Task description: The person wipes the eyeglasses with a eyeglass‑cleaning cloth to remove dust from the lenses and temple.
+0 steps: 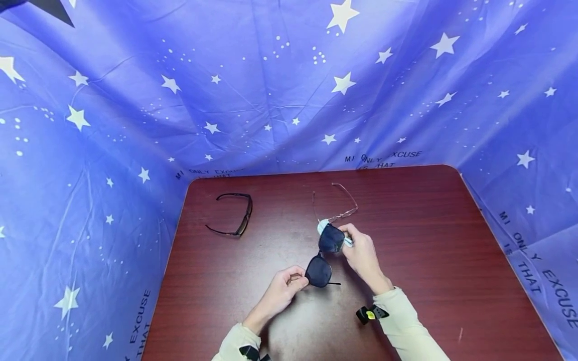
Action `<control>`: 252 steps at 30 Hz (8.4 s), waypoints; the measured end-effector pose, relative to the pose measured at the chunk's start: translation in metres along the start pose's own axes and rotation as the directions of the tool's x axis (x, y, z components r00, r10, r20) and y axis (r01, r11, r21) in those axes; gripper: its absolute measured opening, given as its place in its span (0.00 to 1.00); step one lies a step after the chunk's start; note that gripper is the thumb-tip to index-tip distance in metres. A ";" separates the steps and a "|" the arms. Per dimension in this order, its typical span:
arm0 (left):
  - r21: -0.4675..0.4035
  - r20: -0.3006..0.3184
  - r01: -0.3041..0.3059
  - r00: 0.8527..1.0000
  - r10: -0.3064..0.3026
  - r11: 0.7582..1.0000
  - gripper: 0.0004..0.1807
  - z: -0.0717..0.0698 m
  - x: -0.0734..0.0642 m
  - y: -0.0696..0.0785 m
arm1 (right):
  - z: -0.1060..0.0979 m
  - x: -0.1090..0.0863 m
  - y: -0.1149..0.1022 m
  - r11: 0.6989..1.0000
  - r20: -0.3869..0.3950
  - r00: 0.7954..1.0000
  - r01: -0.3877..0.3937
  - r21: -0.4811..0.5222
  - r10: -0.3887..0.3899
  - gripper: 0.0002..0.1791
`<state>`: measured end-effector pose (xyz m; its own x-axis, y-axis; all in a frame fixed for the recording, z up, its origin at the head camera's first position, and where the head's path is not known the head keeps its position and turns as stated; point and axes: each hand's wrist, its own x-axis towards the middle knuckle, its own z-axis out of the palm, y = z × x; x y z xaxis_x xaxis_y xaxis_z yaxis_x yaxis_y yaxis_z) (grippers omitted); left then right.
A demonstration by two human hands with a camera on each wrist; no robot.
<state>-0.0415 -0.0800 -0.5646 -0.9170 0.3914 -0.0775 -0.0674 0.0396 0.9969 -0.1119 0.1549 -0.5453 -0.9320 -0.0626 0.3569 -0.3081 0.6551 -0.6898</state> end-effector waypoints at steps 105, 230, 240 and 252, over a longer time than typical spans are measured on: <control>0.142 -0.022 -0.214 0.975 0.219 0.966 0.02 -0.007 -0.010 -0.001 | 0.006 -0.023 0.016 0.936 0.079 0.986 -0.162 0.311 0.144 0.15; 0.975 0.020 -0.130 0.861 0.507 0.182 0.17 -0.007 0.119 -0.017 | 0.001 -0.073 0.037 0.557 0.077 0.785 -0.501 0.662 0.614 0.21; 0.992 0.077 -0.108 0.932 0.354 0.068 0.20 0.007 0.148 -0.031 | 0.000 -0.077 0.036 0.554 0.086 0.777 -0.517 0.652 0.624 0.21; 0.974 0.059 -0.125 0.945 0.322 0.190 0.07 0.012 0.146 -0.048 | 0.000 -0.077 0.033 0.556 0.089 0.781 -0.514 0.653 0.618 0.21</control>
<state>-0.1677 -0.0134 -0.6238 -0.8649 0.4367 0.2474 0.4851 0.8537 0.1893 -0.0508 0.1816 -0.5956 -0.9356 0.2884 -0.2036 0.1836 -0.0952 -0.9784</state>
